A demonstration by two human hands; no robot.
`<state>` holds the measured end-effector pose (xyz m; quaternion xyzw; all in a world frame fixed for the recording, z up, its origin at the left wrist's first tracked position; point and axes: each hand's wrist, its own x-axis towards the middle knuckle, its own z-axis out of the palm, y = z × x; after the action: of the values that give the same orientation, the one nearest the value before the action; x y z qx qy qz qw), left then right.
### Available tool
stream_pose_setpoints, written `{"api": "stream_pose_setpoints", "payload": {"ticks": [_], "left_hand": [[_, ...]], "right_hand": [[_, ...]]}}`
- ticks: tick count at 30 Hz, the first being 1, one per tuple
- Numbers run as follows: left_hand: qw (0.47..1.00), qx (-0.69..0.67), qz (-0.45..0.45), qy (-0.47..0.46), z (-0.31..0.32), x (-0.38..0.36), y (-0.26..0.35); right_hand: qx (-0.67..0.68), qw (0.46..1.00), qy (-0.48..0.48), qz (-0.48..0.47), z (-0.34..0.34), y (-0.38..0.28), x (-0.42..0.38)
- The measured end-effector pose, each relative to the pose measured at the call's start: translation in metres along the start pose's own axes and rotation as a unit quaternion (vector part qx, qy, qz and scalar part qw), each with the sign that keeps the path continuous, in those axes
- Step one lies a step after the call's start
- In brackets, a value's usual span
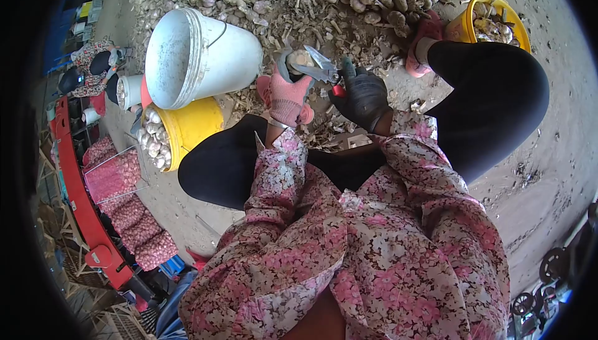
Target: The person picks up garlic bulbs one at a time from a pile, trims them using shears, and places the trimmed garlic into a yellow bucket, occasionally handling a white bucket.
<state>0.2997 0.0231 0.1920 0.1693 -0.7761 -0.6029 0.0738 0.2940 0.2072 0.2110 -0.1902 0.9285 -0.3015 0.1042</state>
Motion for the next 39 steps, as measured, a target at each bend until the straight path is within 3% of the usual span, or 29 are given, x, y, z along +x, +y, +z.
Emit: {"api": "stream_pose_setpoints", "payload": {"ticks": [1, 3, 7, 9, 12, 13, 14, 15, 16, 17, 18, 19, 20, 21, 22, 24, 26, 28, 30, 32, 34, 36, 37, 38, 39], "left_hand": [[1.000, -0.001, -0.003, 0.000, -0.001, -0.001, 0.001], [0.990, 0.135, 0.025, -0.033, -0.003, -0.001, 0.004], [0.992, 0.118, 0.021, -0.038, -0.001, -0.008, -0.004], [0.997, 0.014, -0.009, -0.080, 0.002, -0.013, -0.011], [0.985, 0.086, 0.013, -0.148, 0.008, -0.021, 0.014], [0.984, 0.042, 0.034, -0.169, 0.012, -0.017, 0.007], [0.983, 0.041, 0.037, -0.173, 0.015, -0.014, 0.012], [0.980, -0.158, -0.013, -0.119, 0.014, -0.013, 0.018], [0.933, -0.350, -0.057, -0.059, 0.011, -0.007, 0.025], [0.932, -0.355, -0.047, -0.049, -0.008, 0.005, 0.025], [0.918, -0.393, -0.019, -0.053, -0.027, 0.012, 0.025], [0.895, -0.446, 0.016, 0.012, -0.040, 0.024, 0.035], [0.829, -0.558, 0.021, 0.041, -0.058, 0.044, 0.051], [0.747, -0.658, 0.090, 0.002, -0.078, 0.058, 0.056], [0.714, -0.691, 0.108, -0.014, -0.084, 0.068, 0.073], [0.766, -0.637, 0.082, 0.044, -0.071, 0.094, 0.065], [0.877, -0.475, -0.033, 0.068, -0.042, 0.127, 0.038], [0.923, -0.348, -0.117, 0.118, -0.014, 0.168, 0.008], [0.916, -0.335, -0.195, 0.103, -0.001, 0.229, -0.019], [0.901, -0.348, -0.229, 0.124, 0.011, 0.292, -0.036], [0.906, -0.261, -0.304, 0.137, 0.018, 0.363, -0.059], [0.926, -0.010, -0.360, 0.116, 0.034, 0.398, -0.036], [0.917, 0.241, -0.294, 0.119, 0.035, 0.424, -0.057], [0.848, 0.475, -0.206, 0.112, 0.035, 0.445, -0.083], [0.849, 0.474, -0.208, 0.109, 0.032, 0.458, -0.098]], "right_hand": [[-0.001, 1.000, -0.002, 0.001, 0.002, -0.002, -0.001], [0.016, 0.999, -0.024, 0.023, 0.007, -0.004, -0.001], [0.032, 0.998, -0.044, 0.025, 0.021, 0.010, -0.006], [0.063, 0.994, -0.075, 0.037, 0.037, 0.029, -0.007], [0.051, 0.992, -0.115, -0.016, 0.035, 0.045, 0.005], [0.037, 0.986, -0.162, -0.010, 0.041, 0.047, 0.008], [0.114, 0.986, -0.122, 0.001, 0.054, 0.046, 0.007], [0.255, 0.934, -0.195, 0.158, 0.063, 0.049, 0.007], [0.381, 0.835, -0.260, 0.300, 0.064, 0.044, 0.010], [0.382, 0.839, -0.259, 0.288, 0.063, 0.042, 0.011], [0.500, 0.769, -0.237, 0.321, 0.059, 0.043, 0.008], [0.607, 0.682, -0.211, 0.348, 0.055, 0.043, 0.012], [0.610, 0.686, -0.208, 0.339, 0.051, 0.041, 0.021], [0.676, 0.615, -0.182, 0.362, 0.044, 0.038, 0.029], [0.736, 0.535, -0.156, 0.385, 0.036, 0.033, 0.034], [0.753, 0.522, -0.137, 0.377, 0.028, 0.027, 0.043], [0.737, 0.556, -0.107, 0.370, 0.041, 0.030, 0.048], [0.725, 0.558, -0.068, 0.397, 0.052, 0.029, 0.048], [0.760, 0.486, -0.049, 0.428, 0.062, 0.029, 0.047], [0.746, 0.496, -0.055, 0.441, 0.060, 0.027, 0.052], [0.731, 0.503, -0.059, 0.458, 0.055, 0.022, 0.058], [0.731, 0.503, -0.061, 0.456, 0.049, 0.020, 0.064], [0.728, 0.507, -0.060, 0.458, 0.048, 0.019, 0.066], [0.726, 0.507, -0.059, 0.460, 0.051, 0.021, 0.066], [0.720, 0.512, -0.061, 0.465, 0.054, 0.023, 0.065]]}}
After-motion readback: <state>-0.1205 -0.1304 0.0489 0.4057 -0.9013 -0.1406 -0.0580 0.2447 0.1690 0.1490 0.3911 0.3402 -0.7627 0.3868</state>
